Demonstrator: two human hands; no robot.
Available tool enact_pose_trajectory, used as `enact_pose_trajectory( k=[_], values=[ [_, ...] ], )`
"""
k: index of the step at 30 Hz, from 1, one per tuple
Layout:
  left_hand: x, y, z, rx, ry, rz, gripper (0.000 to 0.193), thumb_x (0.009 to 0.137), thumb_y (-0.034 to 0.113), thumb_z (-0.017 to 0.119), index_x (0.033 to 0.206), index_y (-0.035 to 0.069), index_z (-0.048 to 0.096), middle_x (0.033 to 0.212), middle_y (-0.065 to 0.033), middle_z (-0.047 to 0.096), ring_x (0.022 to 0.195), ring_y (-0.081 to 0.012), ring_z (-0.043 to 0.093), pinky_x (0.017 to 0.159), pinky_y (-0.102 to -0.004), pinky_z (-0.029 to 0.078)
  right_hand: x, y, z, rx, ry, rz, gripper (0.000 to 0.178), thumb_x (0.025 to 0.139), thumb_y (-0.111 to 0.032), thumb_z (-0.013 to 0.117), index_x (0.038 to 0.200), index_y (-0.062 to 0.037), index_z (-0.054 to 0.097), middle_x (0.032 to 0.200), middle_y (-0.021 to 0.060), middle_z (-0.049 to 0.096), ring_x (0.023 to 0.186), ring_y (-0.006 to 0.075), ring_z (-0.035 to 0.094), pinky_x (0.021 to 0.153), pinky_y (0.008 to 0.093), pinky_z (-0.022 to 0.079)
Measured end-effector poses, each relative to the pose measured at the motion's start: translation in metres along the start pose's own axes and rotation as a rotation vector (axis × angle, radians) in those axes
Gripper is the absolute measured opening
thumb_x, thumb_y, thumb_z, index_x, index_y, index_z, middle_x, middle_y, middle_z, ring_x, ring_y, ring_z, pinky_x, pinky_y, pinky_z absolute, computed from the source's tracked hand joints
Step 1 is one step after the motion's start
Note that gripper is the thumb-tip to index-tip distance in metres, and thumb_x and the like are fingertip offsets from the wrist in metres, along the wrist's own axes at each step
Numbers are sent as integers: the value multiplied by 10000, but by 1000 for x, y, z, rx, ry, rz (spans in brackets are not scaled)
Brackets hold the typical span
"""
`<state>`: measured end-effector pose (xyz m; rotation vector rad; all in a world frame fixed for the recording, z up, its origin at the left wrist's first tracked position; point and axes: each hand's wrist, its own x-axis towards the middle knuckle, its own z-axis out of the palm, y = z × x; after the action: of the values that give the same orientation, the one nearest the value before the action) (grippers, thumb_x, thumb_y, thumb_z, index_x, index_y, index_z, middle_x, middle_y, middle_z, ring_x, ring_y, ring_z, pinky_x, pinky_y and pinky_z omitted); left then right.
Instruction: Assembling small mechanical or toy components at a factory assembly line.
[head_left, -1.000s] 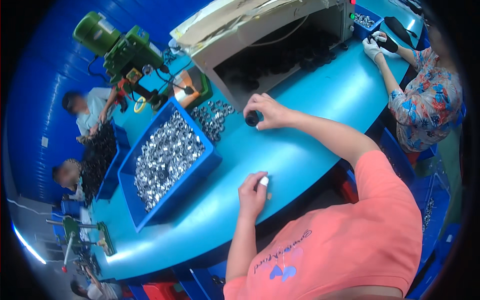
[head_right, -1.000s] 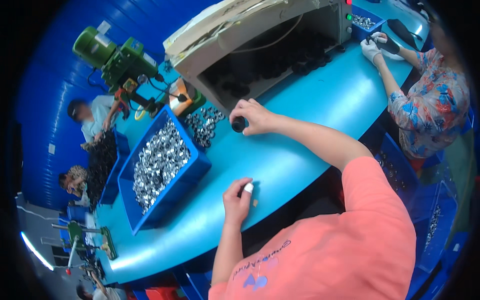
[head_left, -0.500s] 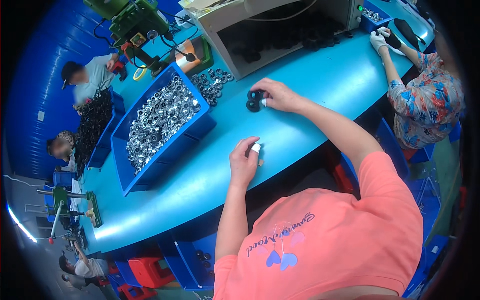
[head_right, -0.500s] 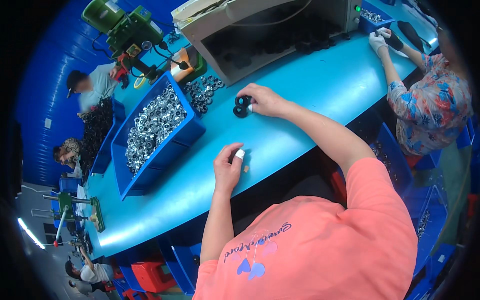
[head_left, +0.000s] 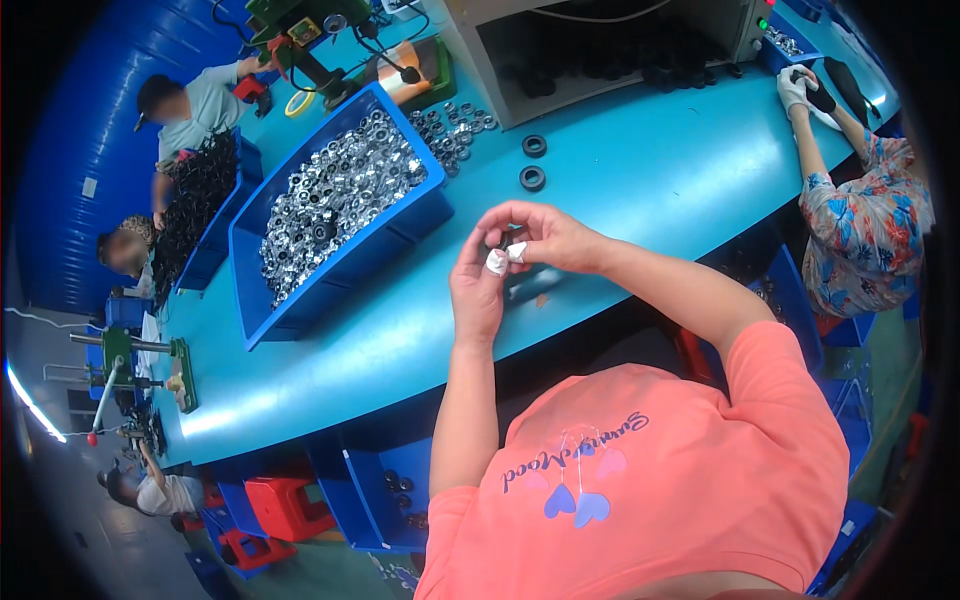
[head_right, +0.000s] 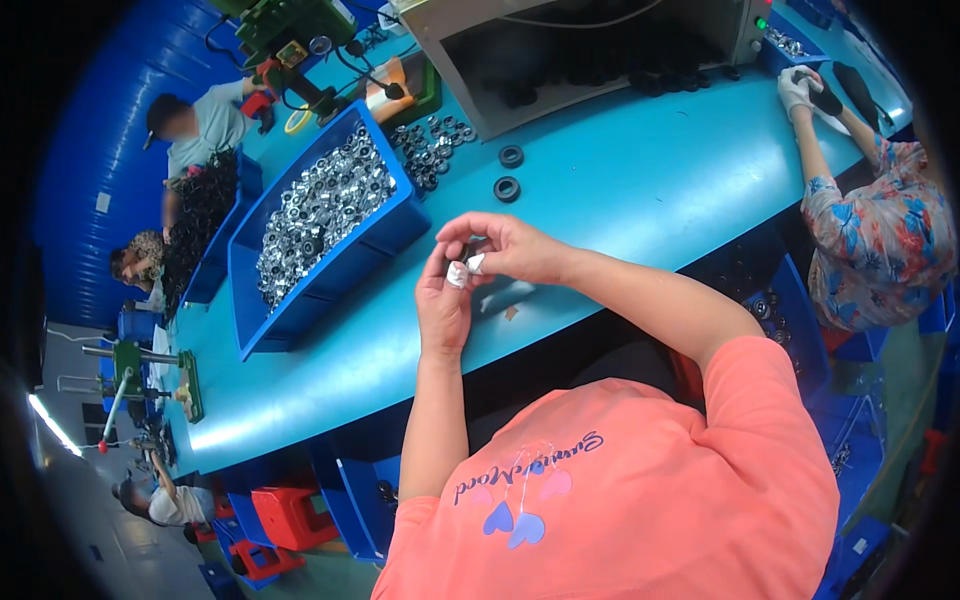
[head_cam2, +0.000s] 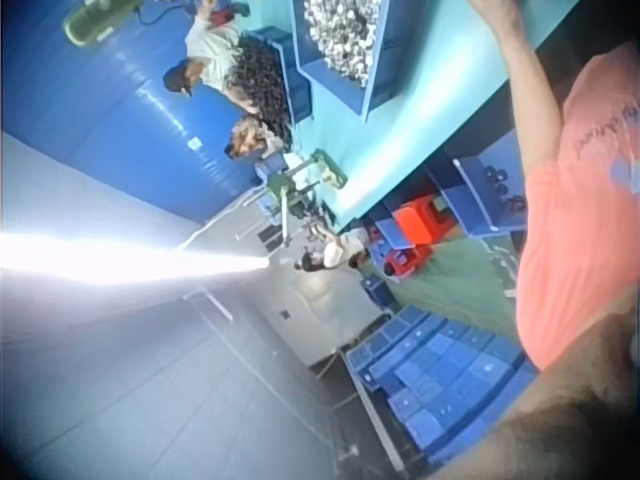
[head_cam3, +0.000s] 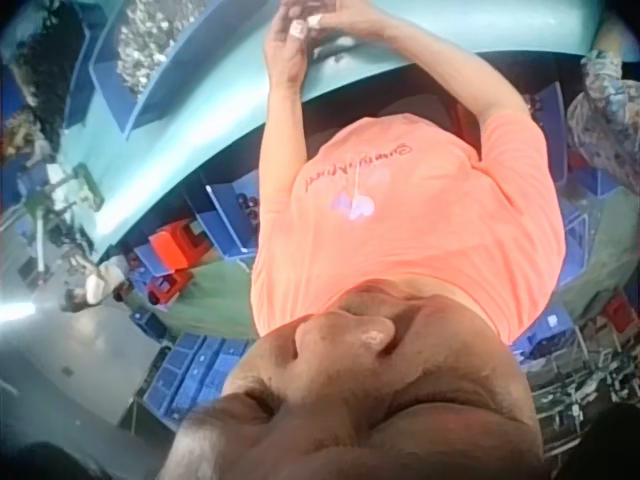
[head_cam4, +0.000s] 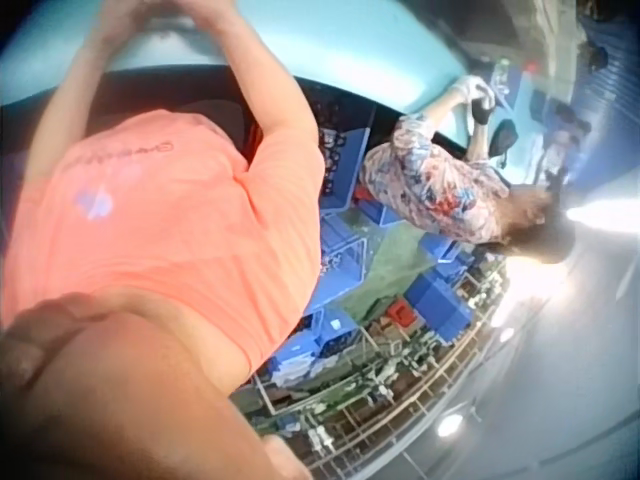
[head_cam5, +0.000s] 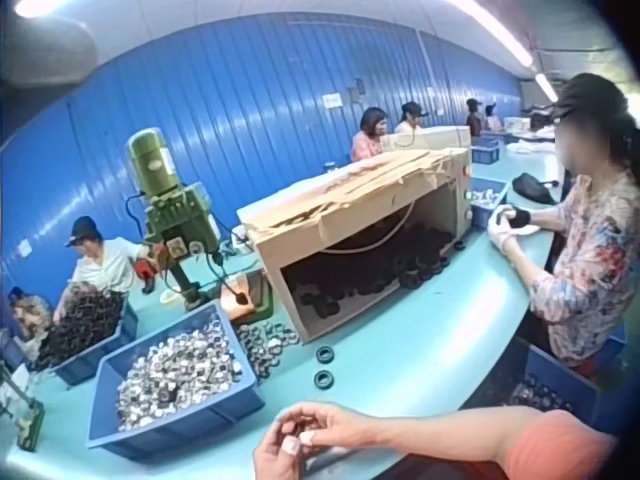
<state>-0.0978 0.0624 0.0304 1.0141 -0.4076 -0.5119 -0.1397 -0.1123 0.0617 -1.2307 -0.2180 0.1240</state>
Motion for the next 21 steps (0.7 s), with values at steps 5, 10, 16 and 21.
enact_pose_trajectory(
  k=[5,10,16,21],
  values=[
    [-12,6,-10,94,131,121,585,856,-34,772,1386,-15,526,1284,-140,629,1103,-179,646,937,-319,582,46,9,-39,-499,239,-91,503,827,-44,672,1326,-76,617,1179,41,628,878,116,657,801,297,558],
    [-24,15,-13,141,134,130,585,819,-51,796,1348,-3,551,1262,-152,640,1075,-168,649,915,-310,595,112,19,-76,-1347,397,-276,475,823,-78,666,1298,-102,653,1360,124,583,1215,300,587,1055,395,481],
    [-40,19,-15,203,162,148,594,797,-64,805,1332,0,557,1249,-151,643,1037,-169,651,872,-312,609,138,38,-67,-1519,319,-174,491,852,-162,720,1335,-192,640,1399,68,564,1296,312,519,1093,431,449],
    [-44,18,-20,247,175,170,619,788,-65,810,1345,7,551,1252,-150,636,1025,-174,654,857,-324,617,137,40,-62,-1483,313,-157,409,862,-209,741,1264,-197,667,1302,54,590,1223,303,551,1041,442,479]
  ],
)
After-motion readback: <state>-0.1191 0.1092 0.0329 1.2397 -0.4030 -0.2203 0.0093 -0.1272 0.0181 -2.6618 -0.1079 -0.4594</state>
